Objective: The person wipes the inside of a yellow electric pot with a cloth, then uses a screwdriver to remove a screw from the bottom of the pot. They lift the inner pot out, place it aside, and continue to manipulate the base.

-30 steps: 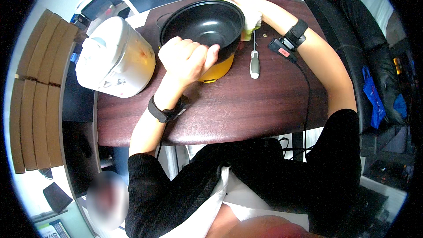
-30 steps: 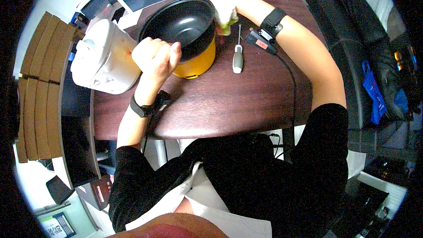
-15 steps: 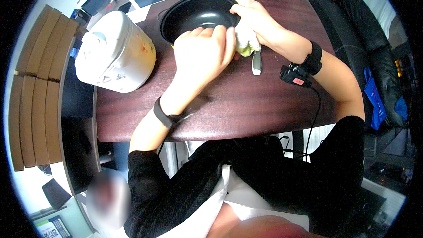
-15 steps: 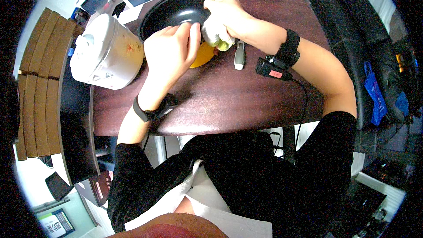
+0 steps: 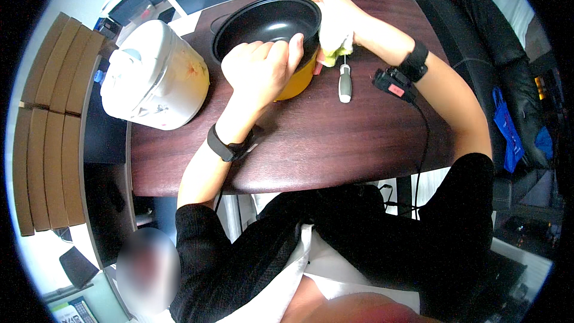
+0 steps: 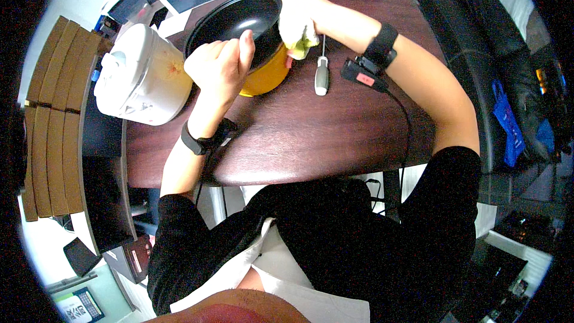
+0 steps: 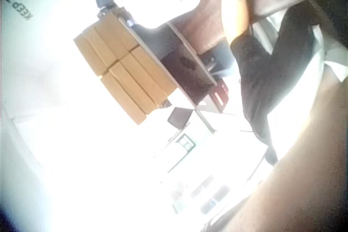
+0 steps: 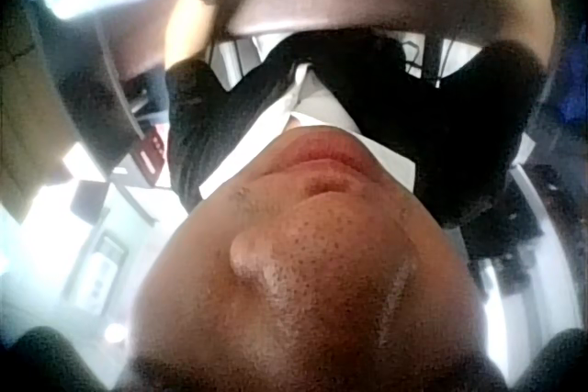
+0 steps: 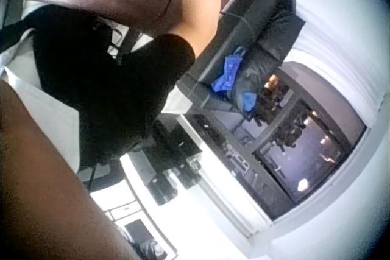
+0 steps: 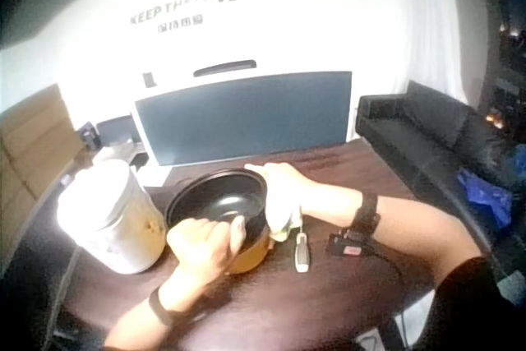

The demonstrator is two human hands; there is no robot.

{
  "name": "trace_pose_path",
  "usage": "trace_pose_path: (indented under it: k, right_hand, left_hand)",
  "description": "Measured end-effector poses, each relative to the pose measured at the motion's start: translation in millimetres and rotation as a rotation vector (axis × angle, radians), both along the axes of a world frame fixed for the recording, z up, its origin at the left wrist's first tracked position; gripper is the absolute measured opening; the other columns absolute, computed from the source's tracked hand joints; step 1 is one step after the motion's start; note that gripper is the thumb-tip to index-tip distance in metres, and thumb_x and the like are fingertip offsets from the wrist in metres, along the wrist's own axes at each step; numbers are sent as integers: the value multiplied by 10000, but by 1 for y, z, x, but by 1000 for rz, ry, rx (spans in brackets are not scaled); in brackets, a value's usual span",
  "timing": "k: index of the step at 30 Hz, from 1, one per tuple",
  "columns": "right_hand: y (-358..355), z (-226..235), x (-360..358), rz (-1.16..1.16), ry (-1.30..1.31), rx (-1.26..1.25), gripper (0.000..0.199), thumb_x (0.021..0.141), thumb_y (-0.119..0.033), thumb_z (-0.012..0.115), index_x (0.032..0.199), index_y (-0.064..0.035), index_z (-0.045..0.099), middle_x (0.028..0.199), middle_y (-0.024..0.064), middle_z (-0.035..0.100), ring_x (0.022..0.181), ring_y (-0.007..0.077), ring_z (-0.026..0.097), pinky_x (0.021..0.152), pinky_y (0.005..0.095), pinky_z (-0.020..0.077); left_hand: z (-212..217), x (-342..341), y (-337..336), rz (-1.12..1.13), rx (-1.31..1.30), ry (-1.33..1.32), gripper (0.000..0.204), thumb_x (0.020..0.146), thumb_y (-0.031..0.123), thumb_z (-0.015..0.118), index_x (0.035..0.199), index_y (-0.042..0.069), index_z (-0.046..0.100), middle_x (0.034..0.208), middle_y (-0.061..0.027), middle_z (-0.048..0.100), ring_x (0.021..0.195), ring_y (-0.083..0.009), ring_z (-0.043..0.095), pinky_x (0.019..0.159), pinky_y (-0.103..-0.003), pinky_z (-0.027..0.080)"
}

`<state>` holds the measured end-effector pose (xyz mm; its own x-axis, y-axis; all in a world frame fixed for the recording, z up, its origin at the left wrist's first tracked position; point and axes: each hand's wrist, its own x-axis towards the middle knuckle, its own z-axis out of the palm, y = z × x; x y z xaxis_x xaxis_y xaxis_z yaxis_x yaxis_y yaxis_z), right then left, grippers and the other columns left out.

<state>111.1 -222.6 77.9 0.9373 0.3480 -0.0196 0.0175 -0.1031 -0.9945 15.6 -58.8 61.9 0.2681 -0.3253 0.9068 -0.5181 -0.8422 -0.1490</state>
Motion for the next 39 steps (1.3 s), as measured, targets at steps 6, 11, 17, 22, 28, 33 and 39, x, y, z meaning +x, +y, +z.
trace_pose_path:
  k: [6,11,17,22,28,33,39]
  right_hand:
    - [-7,2,45,384,-570,-543,281,851,-220,600,1046,-20,626,928,110,661,769,200,634,655,366,527]
    - [-5,-18,74,493,-612,-389,439,709,-205,750,1074,-11,603,1004,122,654,766,192,635,660,333,535]
    - [-30,-24,73,508,-419,-378,477,643,-174,826,1022,-5,590,1011,149,656,1007,265,644,820,279,549]
    - [-28,-18,19,160,81,7,245,829,-163,653,1013,-10,598,885,159,667,739,253,674,599,308,566]
    - [-14,-31,-17,21,23,190,171,904,-129,560,1040,-26,571,829,1,576,683,72,553,620,214,480]
    - [-15,-28,-28,23,146,303,194,965,-204,510,1043,-32,556,741,37,579,586,119,582,502,269,519]
    - [-24,-33,33,167,-104,88,334,944,-354,556,775,-70,608,611,43,597,492,182,585,446,343,494]
  left_hand:
    - [0,-6,10,-54,5,25,365,800,145,704,515,121,477,471,-43,482,402,-206,479,417,-319,381]
    - [1,-8,14,-132,27,27,357,812,120,666,522,107,459,487,-45,482,408,-209,455,425,-324,370]
    - [-5,0,32,-297,58,28,324,826,109,610,535,93,468,489,-51,459,429,-226,448,439,-328,363]
    - [2,-5,43,-67,59,272,208,811,140,621,630,72,546,580,-70,530,529,-245,527,501,-343,416]
    - [4,-13,-24,73,65,205,339,829,286,655,571,128,500,506,-30,513,465,-194,538,468,-323,415]
    - [2,-1,-21,175,-18,110,405,866,253,662,530,133,471,464,-47,483,377,-206,493,400,-322,379]
    - [-4,-1,-7,7,-51,21,383,842,175,675,531,131,457,463,-33,428,377,-204,412,405,-327,336]
